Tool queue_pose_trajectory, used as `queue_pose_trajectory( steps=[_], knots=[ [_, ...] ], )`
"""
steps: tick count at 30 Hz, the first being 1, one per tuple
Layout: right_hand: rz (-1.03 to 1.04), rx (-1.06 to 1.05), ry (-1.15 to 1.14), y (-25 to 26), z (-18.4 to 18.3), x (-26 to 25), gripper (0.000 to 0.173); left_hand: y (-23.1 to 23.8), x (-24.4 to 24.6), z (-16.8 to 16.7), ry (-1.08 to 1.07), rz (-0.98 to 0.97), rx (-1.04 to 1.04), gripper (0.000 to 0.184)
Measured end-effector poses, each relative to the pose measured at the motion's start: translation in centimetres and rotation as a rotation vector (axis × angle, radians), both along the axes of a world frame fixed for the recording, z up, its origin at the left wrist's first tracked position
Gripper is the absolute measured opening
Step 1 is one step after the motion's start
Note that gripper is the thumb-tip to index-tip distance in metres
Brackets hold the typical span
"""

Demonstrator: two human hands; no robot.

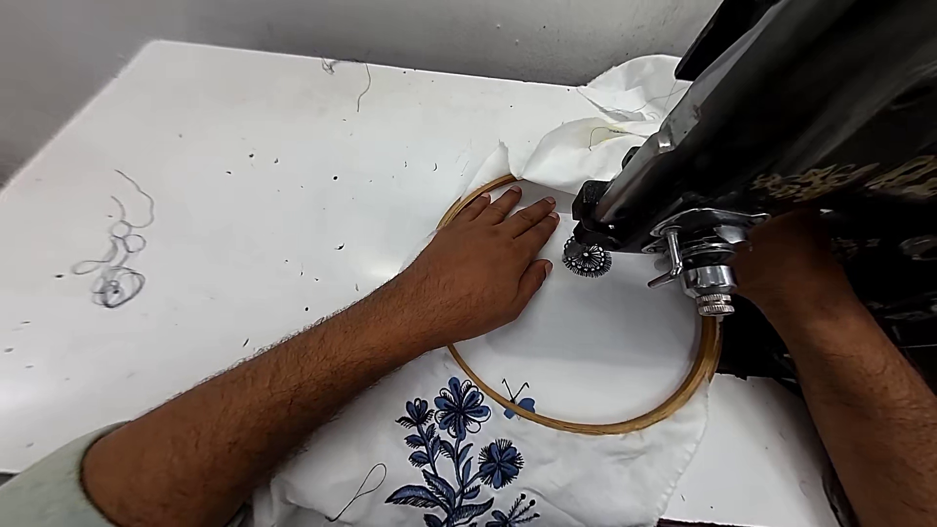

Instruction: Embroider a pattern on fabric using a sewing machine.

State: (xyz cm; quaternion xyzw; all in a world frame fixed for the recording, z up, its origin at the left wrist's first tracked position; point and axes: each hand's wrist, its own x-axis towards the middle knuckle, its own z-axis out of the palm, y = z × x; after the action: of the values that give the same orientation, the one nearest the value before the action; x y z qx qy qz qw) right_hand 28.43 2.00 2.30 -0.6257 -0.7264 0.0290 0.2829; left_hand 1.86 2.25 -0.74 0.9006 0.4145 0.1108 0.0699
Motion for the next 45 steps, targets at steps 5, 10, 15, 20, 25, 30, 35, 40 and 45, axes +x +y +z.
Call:
queue_pose_trajectory(
  steps=[5, 10, 15, 20, 25, 30, 35, 40, 45],
  knots=[
    [-0.028, -0.04, 0.017, -0.69, 0.5, -0.7, 0.03, -0.18, -0.34, 0.37, 0.03, -0.004, -0.023, 0.056],
    [0.003, -0.01, -0.019, -0.03, -0.01, 0.1, 0.04, -0.18, 0.08, 0.07, 0.003, 0.003, -0.005, 0.055],
    [-0.016, -0.021, -0.004, -0.6, 0.35, -0.55, 0.035, -0.18, -0.33, 0.37, 0.029, -0.008, -0.017, 0.056],
    [-0.007, -0.022, -0.037, -0.37, 0.34, -0.01, 0.039, -0.26, 0.08, 0.12, 0.006, -0.003, -0.005, 0.055],
    [-0.021, -0.022, -0.016, -0.46, 0.33, -0.24, 0.036, -0.22, -0.25, 0.25, 0.019, -0.012, -0.012, 0.055],
    [0.005, -0.011, -0.044, -0.24, 0.33, 0.09, 0.036, -0.39, 0.01, 0.15, 0.012, -0.005, -0.001, 0.055],
    [-0.007, -0.006, -0.028, -0.43, 0.29, -0.26, 0.035, -0.31, -0.22, 0.38, 0.03, -0.006, -0.015, 0.056],
    [0.007, -0.012, -0.05, -0.15, 0.19, 0.1, 0.037, -0.45, -0.11, 0.16, 0.013, -0.005, -0.004, 0.056],
    [-0.024, -0.023, -0.055, -0.44, 0.52, -0.24, 0.037, -0.42, -0.09, 0.25, 0.017, -0.012, -0.009, 0.055]
  ],
)
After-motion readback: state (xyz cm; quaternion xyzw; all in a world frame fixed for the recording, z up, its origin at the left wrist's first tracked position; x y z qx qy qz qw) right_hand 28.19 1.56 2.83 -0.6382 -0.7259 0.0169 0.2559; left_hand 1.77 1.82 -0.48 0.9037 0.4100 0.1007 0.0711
